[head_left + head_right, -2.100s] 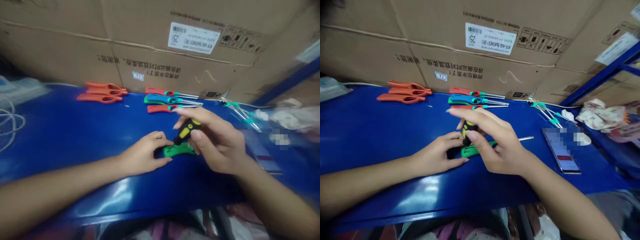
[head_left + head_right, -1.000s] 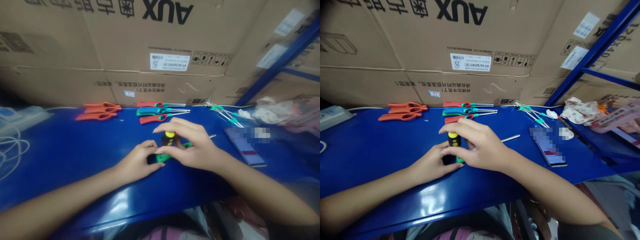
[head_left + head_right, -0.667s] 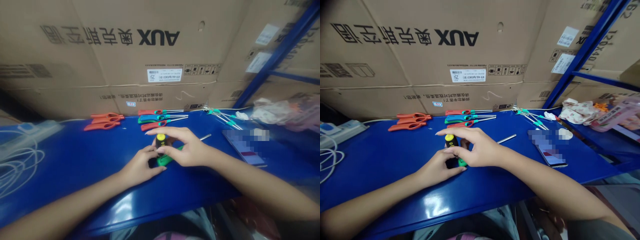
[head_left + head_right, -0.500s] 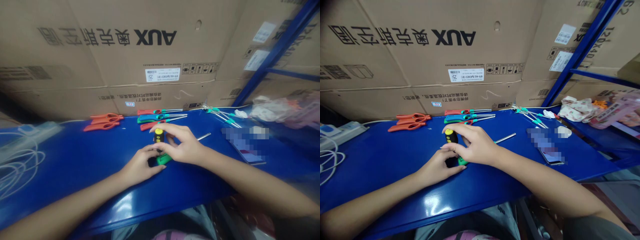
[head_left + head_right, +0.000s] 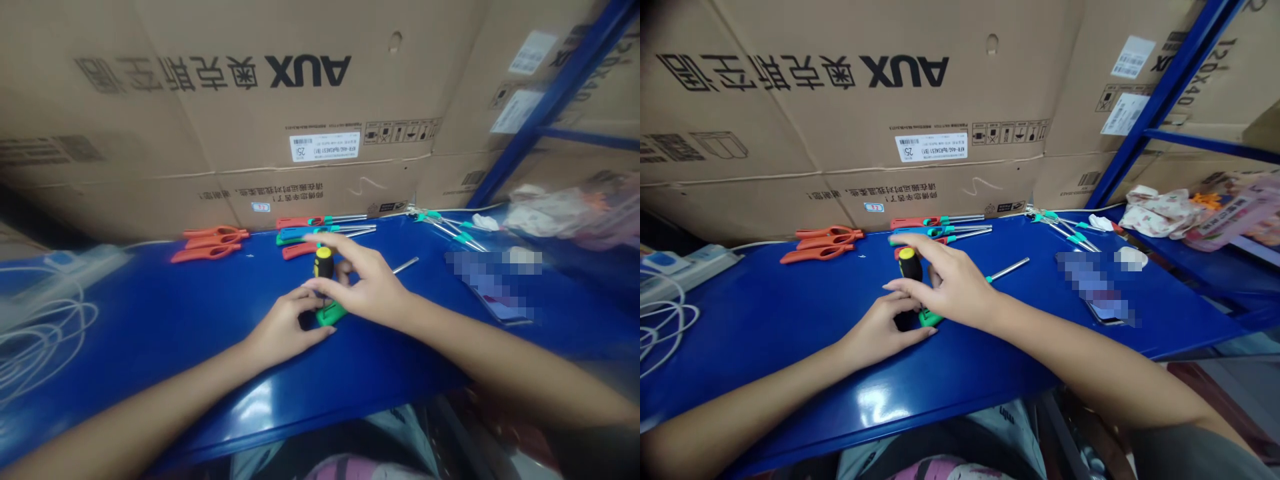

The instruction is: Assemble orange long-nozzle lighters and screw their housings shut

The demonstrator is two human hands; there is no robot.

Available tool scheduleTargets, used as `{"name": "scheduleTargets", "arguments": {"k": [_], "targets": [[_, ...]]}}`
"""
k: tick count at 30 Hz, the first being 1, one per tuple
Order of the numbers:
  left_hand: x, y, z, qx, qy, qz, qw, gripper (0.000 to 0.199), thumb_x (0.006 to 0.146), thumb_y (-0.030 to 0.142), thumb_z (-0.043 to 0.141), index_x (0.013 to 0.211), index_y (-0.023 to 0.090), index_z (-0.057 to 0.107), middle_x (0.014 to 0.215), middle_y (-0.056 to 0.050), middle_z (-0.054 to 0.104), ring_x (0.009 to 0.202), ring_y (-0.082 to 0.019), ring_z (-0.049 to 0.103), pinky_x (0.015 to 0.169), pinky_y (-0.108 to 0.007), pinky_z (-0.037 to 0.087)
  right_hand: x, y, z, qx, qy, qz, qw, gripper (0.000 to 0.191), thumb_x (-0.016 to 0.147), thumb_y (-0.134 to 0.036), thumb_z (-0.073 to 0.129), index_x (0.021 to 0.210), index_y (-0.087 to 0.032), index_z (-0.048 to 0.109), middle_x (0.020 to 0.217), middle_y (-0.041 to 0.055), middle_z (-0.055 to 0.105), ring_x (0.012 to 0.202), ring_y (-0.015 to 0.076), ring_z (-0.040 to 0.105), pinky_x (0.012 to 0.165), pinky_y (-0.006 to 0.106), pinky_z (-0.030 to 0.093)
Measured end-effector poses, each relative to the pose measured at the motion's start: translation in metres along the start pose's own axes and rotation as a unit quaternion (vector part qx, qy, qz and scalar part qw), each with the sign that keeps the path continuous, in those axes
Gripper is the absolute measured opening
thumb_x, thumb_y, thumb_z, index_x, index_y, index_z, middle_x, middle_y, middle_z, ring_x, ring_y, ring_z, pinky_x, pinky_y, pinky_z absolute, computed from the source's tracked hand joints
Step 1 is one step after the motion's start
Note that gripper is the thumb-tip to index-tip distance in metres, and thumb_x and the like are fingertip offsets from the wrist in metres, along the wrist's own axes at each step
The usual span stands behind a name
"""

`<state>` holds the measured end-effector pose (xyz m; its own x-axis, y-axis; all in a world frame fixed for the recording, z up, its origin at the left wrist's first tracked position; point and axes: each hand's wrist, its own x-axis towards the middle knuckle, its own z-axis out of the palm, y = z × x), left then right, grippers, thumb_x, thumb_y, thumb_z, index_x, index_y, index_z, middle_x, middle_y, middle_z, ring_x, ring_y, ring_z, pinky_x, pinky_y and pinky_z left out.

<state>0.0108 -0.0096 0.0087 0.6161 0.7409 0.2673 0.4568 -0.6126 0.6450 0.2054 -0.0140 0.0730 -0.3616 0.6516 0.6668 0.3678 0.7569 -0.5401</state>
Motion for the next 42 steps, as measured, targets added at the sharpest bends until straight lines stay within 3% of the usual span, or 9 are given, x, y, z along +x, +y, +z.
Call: {"name": "scheduleTargets", "arguments": {"k": [4,7,10,14,22,28,32,37,42], "targets": [[0.0,-0.002,0.001,0.008,0.004,0.001,1.0,0.023,0.08,0.035,0.079,0.095,0.019,0.074,0.096,-0.006,0.072,0.091,-0.022,0.068,0.085,-0.037,0.057,0.004,0.001,-0.014,-0.084,-0.081,-0.082,0.99,0.041,0.097,-0.037,0.059,0.135,-0.023,0.056,0.126,0.0067,0.07,0.099,0.0172,0.071,0.082,0.028,0.057],[-0.001,-0.004,0.001,0.002,0.008,0.004,1.0,0.023,0.081,0.035,0.078,0.096,0.019,0.074,0.1,-0.005,0.071,0.094,-0.022,0.067,0.086,-0.036,0.056,0.007,-0.003,-0.023,-0.027,-0.135,-0.088,0.986,0.041,0.102,-0.02,0.041,0.141,-0.02,0.052,0.137,0.0089,0.064,0.129,0.0174,0.058,0.104,0.034,0.049],[-0.001,-0.005,0.001,-0.004,0.005,0.004,1.0,0.023,0.081,0.035,0.078,0.097,0.019,0.074,0.101,-0.005,0.07,0.095,-0.021,0.067,0.087,-0.035,0.055,0.01,-0.004,-0.026,0.058,-0.129,-0.093,0.986,0.035,0.098,-0.012,0.045,0.129,-0.017,0.061,0.125,0.0084,0.07,0.117,0.0152,0.064,0.102,0.032,0.05],[0.0,-0.005,0.002,0.004,0.008,0.006,1.0,0.029,0.08,0.035,0.079,0.104,0.02,0.074,0.095,-0.004,0.068,0.089,-0.02,0.067,0.081,-0.033,0.056,0.01,-0.001,-0.023,0.018,-0.073,-0.11,0.991,0.026,0.095,-0.009,0.052,0.113,-0.018,0.068,0.114,0.0055,0.075,0.106,0.0142,0.069,0.097,0.029,0.053],[0.0,-0.005,0.003,0.003,0.006,0.004,1.0,0.027,0.08,0.034,0.079,0.102,0.02,0.075,0.094,-0.003,0.069,0.087,-0.02,0.067,0.081,-0.033,0.056,0.009,-0.004,-0.016,-0.007,-0.069,-0.125,0.99,0.022,0.096,-0.012,0.054,0.112,-0.017,0.067,0.11,0.0067,0.074,0.105,0.0154,0.067,0.095,0.031,0.053],[0.006,0.005,-0.024,0.034,-0.08,-0.02,0.996,0.035,0.083,0.03,0.075,0.117,0.022,0.073,0.098,-0.004,0.068,0.088,-0.019,0.067,0.082,-0.03,0.054,0.015,0.004,-0.047,0.06,0.072,-0.02,0.995,0.02,0.097,-0.022,0.058,0.116,-0.019,0.064,0.102,0.003,0.069,0.062,0.0073,0.062,0.057,0.021,0.053],[0.007,0.005,-0.047,0.084,-0.129,-0.034,0.988,0.036,0.078,0.024,0.075,0.113,0.024,0.073,0.104,-0.004,0.069,0.091,-0.021,0.068,0.08,-0.029,0.054,0.015,0.033,-0.085,-0.095,0.135,-0.011,0.986,0.022,0.095,-0.025,0.059,0.115,-0.022,0.064,0.107,0.0047,0.066,0.077,0.0143,0.064,0.065,0.027,0.054],[0.001,0.011,-0.05,0.127,-0.148,-0.053,0.979,0.037,0.078,0.027,0.074,0.114,0.024,0.071,0.109,-0.005,0.068,0.096,-0.024,0.068,0.084,-0.032,0.055,0.003,0.074,-0.111,-0.363,0.029,0.155,0.918,0.024,0.095,-0.02,0.048,0.111,-0.016,0.064,0.114,0.0125,0.058,0.105,0.0231,0.061,0.098,0.036,0.047],[-0.001,0.018,-0.033,0.176,-0.142,-0.045,0.973,0.033,0.092,0.029,0.06,0.123,0.02,0.066,0.11,-0.009,0.063,0.098,-0.025,0.065,0.087,-0.037,0.054,-0.011,0.101,-0.109,-0.408,-0.109,0.32,0.848,0.025,0.093,-0.015,0.049,0.111,-0.012,0.066,0.122,0.0169,0.052,0.11,0.0231,0.061,0.103,0.033,0.044]]}}
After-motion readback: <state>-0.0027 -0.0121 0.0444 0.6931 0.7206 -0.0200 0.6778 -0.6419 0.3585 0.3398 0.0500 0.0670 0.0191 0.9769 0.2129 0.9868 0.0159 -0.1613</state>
